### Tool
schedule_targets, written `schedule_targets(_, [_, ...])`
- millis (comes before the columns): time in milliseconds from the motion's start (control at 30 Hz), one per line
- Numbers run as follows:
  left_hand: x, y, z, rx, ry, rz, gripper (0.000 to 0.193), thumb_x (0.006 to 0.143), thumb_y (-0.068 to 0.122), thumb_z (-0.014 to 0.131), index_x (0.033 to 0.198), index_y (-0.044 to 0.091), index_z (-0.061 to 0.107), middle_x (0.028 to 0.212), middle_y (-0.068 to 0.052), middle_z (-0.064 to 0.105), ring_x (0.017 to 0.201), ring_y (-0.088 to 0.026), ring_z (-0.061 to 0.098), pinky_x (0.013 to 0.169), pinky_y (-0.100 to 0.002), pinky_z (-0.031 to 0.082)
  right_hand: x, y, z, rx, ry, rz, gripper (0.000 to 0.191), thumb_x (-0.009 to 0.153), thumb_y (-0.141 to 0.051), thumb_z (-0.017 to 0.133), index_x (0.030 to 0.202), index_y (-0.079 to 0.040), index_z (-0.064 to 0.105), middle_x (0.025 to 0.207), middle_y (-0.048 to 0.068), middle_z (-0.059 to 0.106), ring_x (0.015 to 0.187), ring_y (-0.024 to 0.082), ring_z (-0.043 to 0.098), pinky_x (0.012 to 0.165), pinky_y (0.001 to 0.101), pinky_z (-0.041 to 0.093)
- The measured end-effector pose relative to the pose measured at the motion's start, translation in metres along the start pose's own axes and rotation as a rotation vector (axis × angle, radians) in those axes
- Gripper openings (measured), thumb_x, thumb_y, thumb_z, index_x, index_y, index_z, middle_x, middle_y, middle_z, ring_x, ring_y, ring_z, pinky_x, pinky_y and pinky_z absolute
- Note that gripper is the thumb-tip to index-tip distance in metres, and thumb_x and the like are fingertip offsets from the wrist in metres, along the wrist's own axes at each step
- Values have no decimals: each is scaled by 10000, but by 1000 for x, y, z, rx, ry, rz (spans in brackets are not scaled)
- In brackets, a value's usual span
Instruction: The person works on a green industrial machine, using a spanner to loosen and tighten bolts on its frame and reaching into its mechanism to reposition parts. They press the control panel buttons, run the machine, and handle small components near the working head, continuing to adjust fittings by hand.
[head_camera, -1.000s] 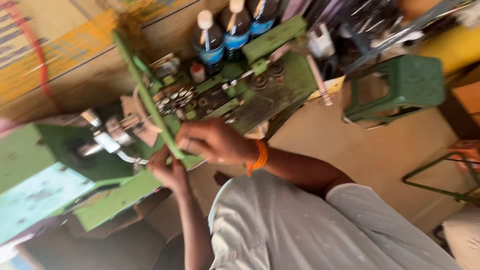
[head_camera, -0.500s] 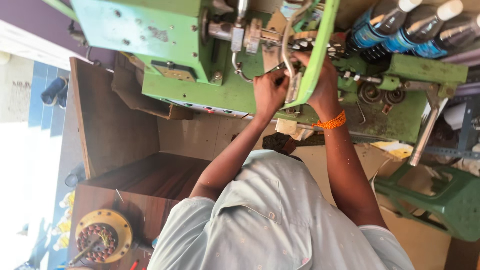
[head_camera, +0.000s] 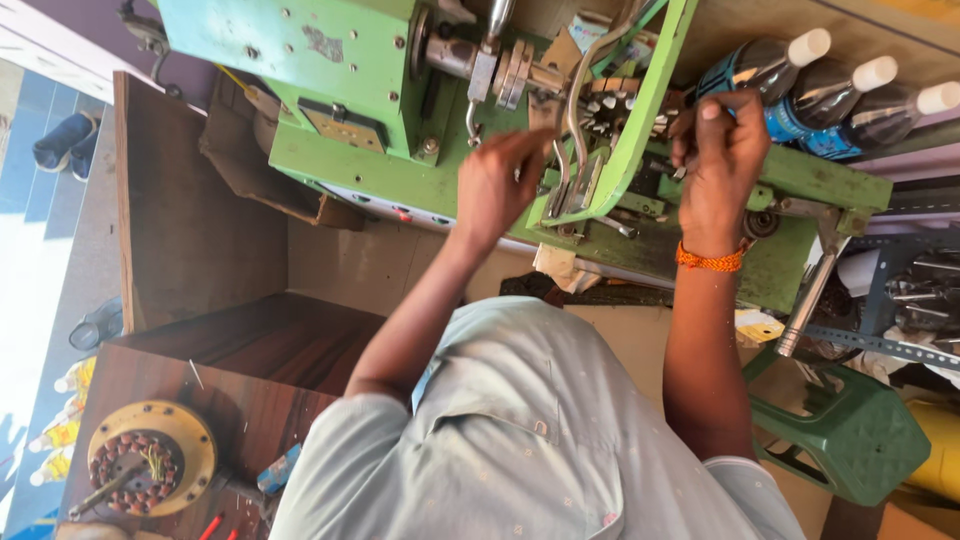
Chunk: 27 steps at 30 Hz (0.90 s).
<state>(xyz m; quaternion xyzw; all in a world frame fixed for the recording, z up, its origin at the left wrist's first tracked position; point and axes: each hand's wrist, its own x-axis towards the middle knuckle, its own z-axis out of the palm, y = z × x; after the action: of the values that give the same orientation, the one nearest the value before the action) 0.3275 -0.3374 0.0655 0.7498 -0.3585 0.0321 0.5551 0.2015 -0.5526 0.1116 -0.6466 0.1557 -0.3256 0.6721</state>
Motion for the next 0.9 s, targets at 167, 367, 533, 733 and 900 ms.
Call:
schedule_targets(167, [16,8,1,-348,58,-165,185,1012,104,639,1165,60,732,952,-77,760,755,-125,737,665,-308,585,-13,15,7,-431,-74,-66,95,1120,-93,643,1095,-3,628,893,64,612,752,95,516,667,253,414])
schedule_targets(367, [-48,5,10,-115,316,-201,163,940,36,669,1085,71,733,973,-78,667,908,-236,573,833,-363,465,-22,21,0,-649,-181,-364,35,1106,0,643,1123,24,662,1172,86,662,973,108,618,826,277,500])
schedule_targets(533, [-67,-31,12,3,102,-149,296,873,-13,678,1122,136,734,1071,-66,629,1027,-290,525,932,-377,448,-21,27,-14,-574,-131,-128,83,1086,10,639,1156,25,682,1069,35,645,770,31,466,645,213,330])
schedule_targets(733, [-109,-84,26,-113,464,-361,267,944,1,629,1174,123,692,1115,-31,653,1069,-220,580,950,-338,471,-26,25,-33,-563,-284,-99,73,1125,8,598,1140,66,640,952,11,600,800,24,495,692,193,367])
schedule_targets(900, [-162,-123,25,-916,276,-1312,225,964,249,755,1104,80,707,909,2,592,788,-114,500,639,-268,387,-34,21,-40,-294,-221,-61,140,1181,-95,631,1170,44,620,967,61,657,824,114,609,749,252,492])
